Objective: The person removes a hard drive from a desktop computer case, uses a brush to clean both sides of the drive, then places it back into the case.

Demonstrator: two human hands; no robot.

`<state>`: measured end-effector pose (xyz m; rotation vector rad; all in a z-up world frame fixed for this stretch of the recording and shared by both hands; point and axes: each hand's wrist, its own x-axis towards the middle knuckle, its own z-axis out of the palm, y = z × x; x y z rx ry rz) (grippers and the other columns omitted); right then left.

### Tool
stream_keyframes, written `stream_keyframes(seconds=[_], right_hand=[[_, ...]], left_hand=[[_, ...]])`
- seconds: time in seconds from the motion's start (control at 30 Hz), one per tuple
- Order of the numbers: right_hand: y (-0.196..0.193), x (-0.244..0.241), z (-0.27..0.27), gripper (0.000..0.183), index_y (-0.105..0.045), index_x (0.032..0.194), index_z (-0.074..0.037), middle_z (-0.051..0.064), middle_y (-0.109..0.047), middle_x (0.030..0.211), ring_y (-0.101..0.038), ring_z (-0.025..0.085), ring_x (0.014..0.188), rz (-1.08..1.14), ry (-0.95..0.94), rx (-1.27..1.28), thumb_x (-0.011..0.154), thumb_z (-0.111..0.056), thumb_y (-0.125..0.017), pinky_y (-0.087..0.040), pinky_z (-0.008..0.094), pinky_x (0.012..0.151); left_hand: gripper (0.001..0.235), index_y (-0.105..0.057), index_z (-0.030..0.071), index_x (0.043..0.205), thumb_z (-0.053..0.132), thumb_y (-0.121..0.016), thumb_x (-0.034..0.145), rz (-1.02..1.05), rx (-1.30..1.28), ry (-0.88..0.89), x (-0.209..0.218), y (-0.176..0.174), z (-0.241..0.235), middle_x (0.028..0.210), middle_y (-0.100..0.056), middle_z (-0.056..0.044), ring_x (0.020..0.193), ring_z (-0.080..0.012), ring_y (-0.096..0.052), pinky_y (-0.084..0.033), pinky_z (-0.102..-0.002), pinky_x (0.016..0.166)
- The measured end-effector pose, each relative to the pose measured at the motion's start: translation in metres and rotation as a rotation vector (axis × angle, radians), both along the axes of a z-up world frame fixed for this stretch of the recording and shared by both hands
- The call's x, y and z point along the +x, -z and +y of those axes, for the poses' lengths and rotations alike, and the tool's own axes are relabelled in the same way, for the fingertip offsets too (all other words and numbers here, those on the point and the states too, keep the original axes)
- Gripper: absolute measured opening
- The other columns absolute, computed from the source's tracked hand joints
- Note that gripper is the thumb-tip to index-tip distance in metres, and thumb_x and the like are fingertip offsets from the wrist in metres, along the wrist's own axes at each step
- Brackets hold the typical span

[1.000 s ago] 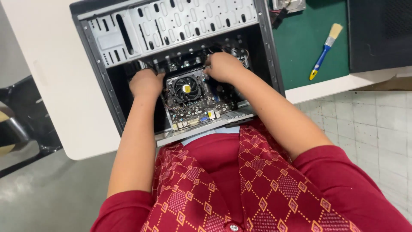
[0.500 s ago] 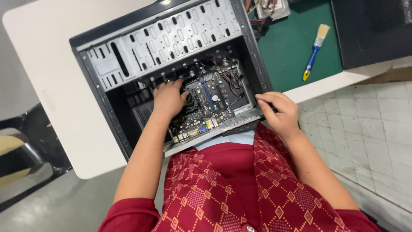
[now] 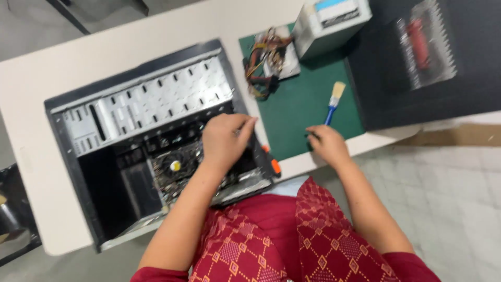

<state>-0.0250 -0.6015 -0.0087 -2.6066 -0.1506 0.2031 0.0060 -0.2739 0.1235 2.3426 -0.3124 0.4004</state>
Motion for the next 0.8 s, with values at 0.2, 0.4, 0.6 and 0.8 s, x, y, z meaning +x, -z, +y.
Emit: stream_keyframes(seconds=[0.2,0.4,0.6,0.8], right_hand=[[0.004,0.021,-0.051,0.039,-0.068,0.13,-0.004,0.03,-0.051,0.145,-0.057,0.053,0.127,0.076,-0.07,-0.002,0.091,-0.008,-0.069,-0.046,0.058,0.108],[0.057,0.024,-0.113,0.046,-0.056,0.144,-0.028,0.011,-0.043,0.155,-0.052,0.035,0.13,-0.174,-0.409,-0.268,0.102,-0.046,-0.055,-0.047,0.047,0.101],[0.079,0.029,-0.137,0.048,-0.051,0.147,-0.036,0.007,-0.043,0.155,-0.047,0.029,0.134,-0.32,-0.53,-0.282,0.101,-0.048,-0.046,-0.039,0.043,0.101],[0.081,0.033,-0.138,0.047,-0.054,0.144,-0.037,0.007,-0.044,0.152,-0.047,0.029,0.129,-0.375,-0.526,-0.22,0.099,-0.047,-0.046,-0.038,0.043,0.097]], left_hand=[[0.023,-0.073,0.012,0.114,0.019,-0.061,0.097,0.372,-0.161,0.177,0.073,0.027,-0.134,0.104,-0.075,-0.005,0.105,-0.024,-0.069,-0.054,-0.037,0.095],[0.078,-0.041,-0.005,0.146,0.026,-0.077,0.083,0.657,0.072,-0.191,0.12,0.106,-0.204,0.147,-0.041,-0.031,0.13,-0.0465,-0.048,-0.051,-0.056,0.102],[0.105,-0.025,-0.004,0.153,0.041,-0.084,0.079,0.679,0.197,-0.496,0.142,0.135,-0.24,0.146,-0.03,-0.03,0.133,-0.0461,-0.034,-0.043,-0.055,0.1],[0.112,-0.02,0.002,0.156,0.053,-0.08,0.077,0.708,0.187,-0.641,0.171,0.152,-0.244,0.153,-0.02,-0.035,0.142,-0.0516,-0.019,-0.022,-0.059,0.109]])
